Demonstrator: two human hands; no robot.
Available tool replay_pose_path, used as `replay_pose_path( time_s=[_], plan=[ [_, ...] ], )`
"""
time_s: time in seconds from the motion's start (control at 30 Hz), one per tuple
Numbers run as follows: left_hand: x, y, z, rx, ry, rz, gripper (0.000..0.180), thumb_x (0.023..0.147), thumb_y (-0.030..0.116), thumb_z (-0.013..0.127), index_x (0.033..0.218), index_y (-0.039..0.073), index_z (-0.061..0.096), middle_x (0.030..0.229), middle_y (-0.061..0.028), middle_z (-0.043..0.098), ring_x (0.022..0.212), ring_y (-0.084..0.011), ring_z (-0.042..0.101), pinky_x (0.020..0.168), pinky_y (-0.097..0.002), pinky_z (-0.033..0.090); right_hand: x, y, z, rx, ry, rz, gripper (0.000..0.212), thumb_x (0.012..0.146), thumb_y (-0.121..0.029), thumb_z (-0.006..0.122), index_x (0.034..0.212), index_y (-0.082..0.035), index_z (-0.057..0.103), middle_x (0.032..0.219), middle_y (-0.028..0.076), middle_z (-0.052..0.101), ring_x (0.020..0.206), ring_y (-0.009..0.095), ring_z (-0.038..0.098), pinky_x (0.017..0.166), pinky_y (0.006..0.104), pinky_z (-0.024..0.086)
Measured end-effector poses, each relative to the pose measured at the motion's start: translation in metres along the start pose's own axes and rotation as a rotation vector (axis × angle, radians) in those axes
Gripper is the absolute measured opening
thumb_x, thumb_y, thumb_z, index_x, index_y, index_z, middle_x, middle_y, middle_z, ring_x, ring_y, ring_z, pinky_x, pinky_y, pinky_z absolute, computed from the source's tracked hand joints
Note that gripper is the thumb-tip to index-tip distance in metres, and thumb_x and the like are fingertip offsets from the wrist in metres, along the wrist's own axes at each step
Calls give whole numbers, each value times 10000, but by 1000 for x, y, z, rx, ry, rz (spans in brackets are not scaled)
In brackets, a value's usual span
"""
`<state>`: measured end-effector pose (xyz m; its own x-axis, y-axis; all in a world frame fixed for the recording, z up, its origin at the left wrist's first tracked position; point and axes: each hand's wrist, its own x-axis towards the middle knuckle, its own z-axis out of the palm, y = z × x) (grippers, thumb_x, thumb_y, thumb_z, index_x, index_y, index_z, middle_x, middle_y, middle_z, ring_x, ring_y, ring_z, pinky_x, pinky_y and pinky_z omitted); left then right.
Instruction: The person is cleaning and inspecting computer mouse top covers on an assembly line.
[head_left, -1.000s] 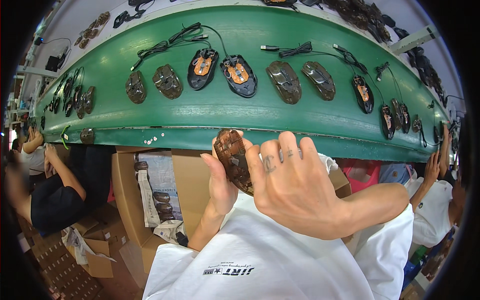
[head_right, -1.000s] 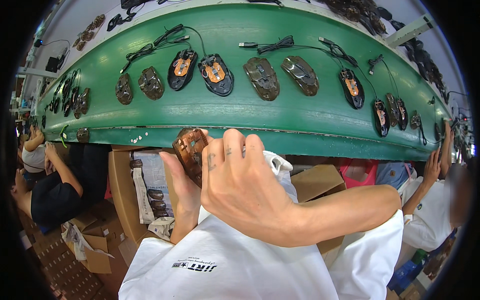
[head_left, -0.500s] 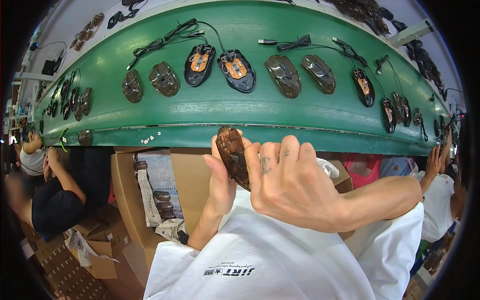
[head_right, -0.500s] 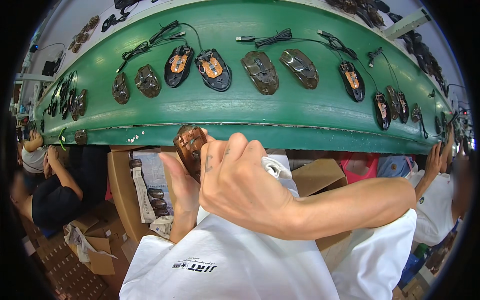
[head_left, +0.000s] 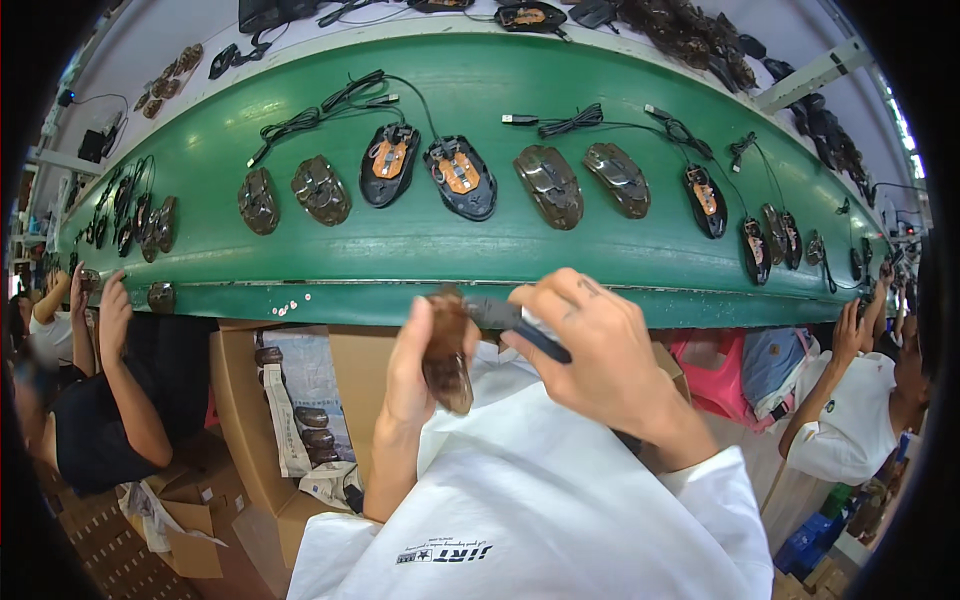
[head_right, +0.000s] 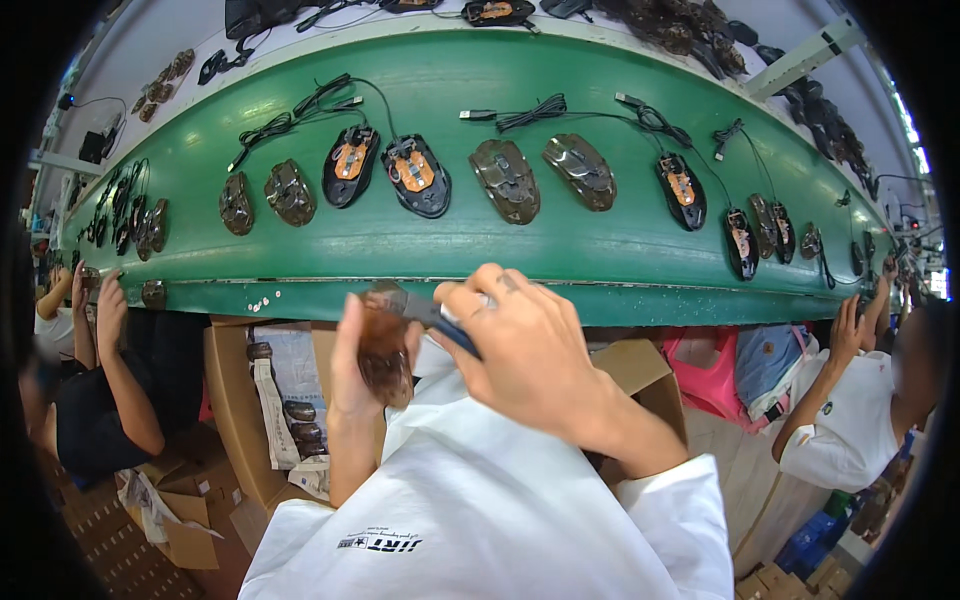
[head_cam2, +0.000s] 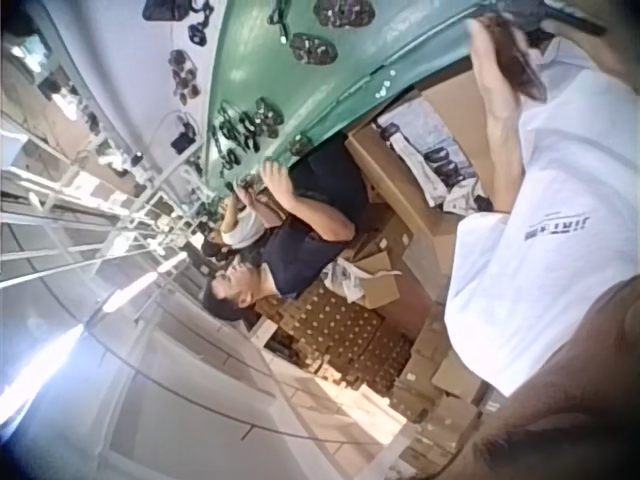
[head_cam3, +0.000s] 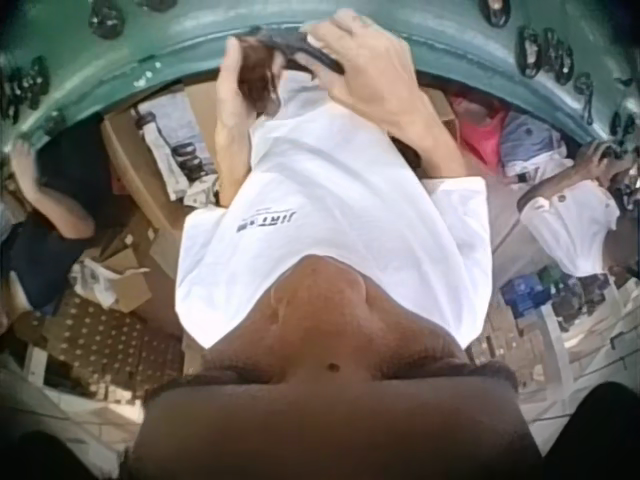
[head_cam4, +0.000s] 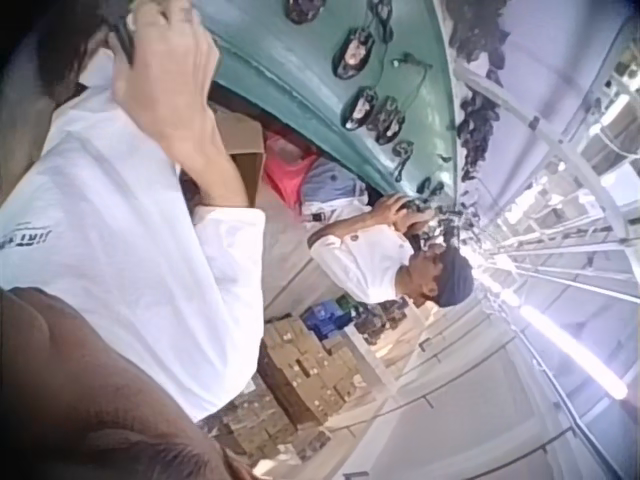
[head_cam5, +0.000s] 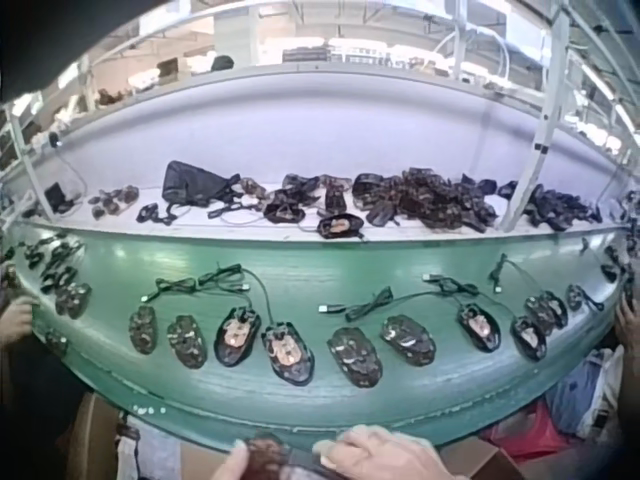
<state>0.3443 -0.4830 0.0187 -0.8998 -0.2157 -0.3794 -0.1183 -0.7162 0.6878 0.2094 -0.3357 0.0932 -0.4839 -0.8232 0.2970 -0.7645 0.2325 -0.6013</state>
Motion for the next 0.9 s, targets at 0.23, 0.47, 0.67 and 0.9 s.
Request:
replay_pose_path(
  time_s=[0.23,0.47,0.67,0.9],
  plan=[
    [6,-1,35,-155,-166,-352,541,1049,452,342,1383,41,455,1037,-149,630,608,-152,546,530,-257,428,-23,20,15,639,-7,521,232,812,-26,733,1023,-22,636,853,74,659,744,130,575,705,224,447],
    [13,-15,41,347,47,421,580,1025,452,328,1356,14,512,975,-155,653,617,-162,578,489,-237,440,-26,20,26,893,239,819,222,823,-41,729,1020,-30,627,828,29,662,695,120,549,667,249,454],
    [22,10,7,-117,-88,371,655,1009,497,309,1340,-30,514,897,-130,645,609,-152,582,472,-232,440,-19,18,11,475,112,367,229,802,-37,719,1007,-31,617,815,65,628,699,153,548,626,269,441],
    [9,19,18,-251,-39,179,713,997,542,299,1324,-54,516,803,-99,619,584,-131,557,457,-232,412,7,0,-9,-113,-155,-113,241,771,-58,689,1001,-22,623,843,108,576,735,208,516,625,300,408]
  ],
)
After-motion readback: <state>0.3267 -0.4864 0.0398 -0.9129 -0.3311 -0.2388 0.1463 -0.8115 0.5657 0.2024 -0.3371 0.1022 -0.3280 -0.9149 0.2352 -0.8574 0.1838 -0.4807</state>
